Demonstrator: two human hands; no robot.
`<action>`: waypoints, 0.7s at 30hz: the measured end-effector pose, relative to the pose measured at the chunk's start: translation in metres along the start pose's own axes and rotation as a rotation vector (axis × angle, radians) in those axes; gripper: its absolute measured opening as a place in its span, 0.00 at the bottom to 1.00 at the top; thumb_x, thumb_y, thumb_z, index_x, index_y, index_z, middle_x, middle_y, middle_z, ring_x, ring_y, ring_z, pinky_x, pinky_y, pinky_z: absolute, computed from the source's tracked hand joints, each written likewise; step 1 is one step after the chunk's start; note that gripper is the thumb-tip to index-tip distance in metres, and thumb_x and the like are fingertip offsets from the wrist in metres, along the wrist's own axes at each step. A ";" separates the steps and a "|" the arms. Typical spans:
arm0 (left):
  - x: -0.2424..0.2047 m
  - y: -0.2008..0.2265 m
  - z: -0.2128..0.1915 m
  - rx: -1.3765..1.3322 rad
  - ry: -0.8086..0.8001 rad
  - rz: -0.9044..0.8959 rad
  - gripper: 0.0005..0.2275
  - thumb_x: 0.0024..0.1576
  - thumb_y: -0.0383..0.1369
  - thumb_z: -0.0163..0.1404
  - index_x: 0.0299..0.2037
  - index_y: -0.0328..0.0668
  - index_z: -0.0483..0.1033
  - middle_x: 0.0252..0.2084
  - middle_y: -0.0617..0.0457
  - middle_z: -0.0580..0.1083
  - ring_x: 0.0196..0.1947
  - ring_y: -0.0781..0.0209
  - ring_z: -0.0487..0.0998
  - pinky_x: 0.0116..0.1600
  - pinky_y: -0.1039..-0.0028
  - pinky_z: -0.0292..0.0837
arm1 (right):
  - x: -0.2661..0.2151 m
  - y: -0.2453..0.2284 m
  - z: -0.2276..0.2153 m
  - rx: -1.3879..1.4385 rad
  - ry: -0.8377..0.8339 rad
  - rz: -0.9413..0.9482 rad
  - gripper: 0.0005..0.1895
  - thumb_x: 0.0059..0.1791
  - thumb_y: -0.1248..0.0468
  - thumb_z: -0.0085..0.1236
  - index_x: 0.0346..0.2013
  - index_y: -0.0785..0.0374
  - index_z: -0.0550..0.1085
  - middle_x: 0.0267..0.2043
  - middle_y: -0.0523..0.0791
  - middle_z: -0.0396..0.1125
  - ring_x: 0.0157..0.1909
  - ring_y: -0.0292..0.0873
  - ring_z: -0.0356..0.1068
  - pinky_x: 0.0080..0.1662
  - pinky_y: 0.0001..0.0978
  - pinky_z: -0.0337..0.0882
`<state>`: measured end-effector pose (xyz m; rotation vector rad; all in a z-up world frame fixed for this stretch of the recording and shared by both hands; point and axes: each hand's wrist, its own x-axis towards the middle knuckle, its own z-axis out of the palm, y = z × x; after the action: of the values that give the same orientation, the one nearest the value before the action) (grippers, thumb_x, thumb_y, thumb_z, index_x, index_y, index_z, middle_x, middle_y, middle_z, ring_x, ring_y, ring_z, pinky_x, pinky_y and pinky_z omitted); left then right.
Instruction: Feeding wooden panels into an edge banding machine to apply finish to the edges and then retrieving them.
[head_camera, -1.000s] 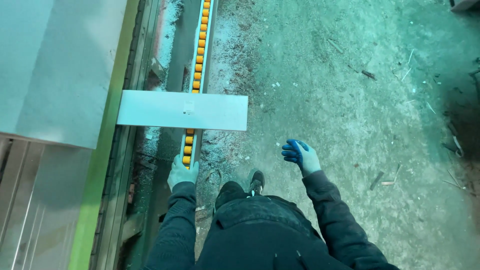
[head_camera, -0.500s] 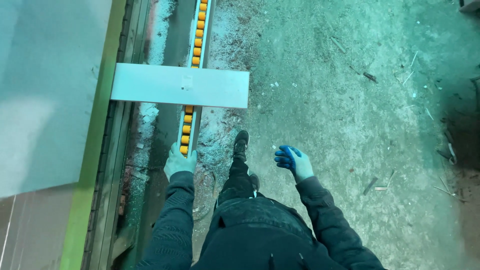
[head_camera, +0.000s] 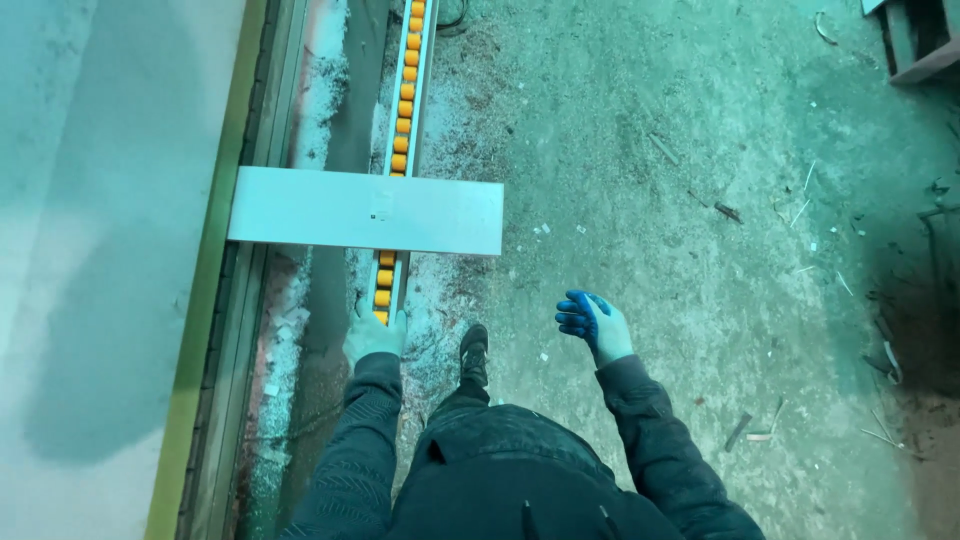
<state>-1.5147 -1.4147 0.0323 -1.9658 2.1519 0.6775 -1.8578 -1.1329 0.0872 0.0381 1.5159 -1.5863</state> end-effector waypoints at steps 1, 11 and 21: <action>0.011 0.011 -0.003 0.002 0.004 0.008 0.42 0.65 0.63 0.56 0.84 0.50 0.61 0.73 0.44 0.76 0.66 0.37 0.86 0.65 0.39 0.86 | 0.014 -0.008 0.007 0.006 0.002 -0.006 0.23 0.67 0.55 0.60 0.68 0.71 0.78 0.54 0.63 0.82 0.51 0.64 0.86 0.52 0.62 0.89; 0.082 0.081 -0.036 -0.024 -0.043 0.058 0.42 0.67 0.59 0.55 0.85 0.43 0.61 0.76 0.40 0.76 0.71 0.38 0.83 0.68 0.43 0.85 | 0.106 -0.034 0.074 -0.020 -0.097 -0.018 0.24 0.67 0.53 0.60 0.70 0.68 0.78 0.57 0.62 0.82 0.55 0.64 0.86 0.55 0.63 0.87; 0.153 0.153 -0.059 -0.006 -0.046 0.032 0.42 0.67 0.59 0.56 0.86 0.41 0.60 0.77 0.41 0.75 0.72 0.40 0.83 0.71 0.46 0.83 | 0.189 -0.063 0.052 0.149 -0.052 0.064 0.25 0.68 0.52 0.57 0.70 0.69 0.78 0.61 0.67 0.78 0.58 0.73 0.83 0.58 0.69 0.85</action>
<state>-1.6722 -1.5724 0.0574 -1.9035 2.1615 0.7272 -1.9781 -1.2934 0.0387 0.1276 1.3415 -1.6338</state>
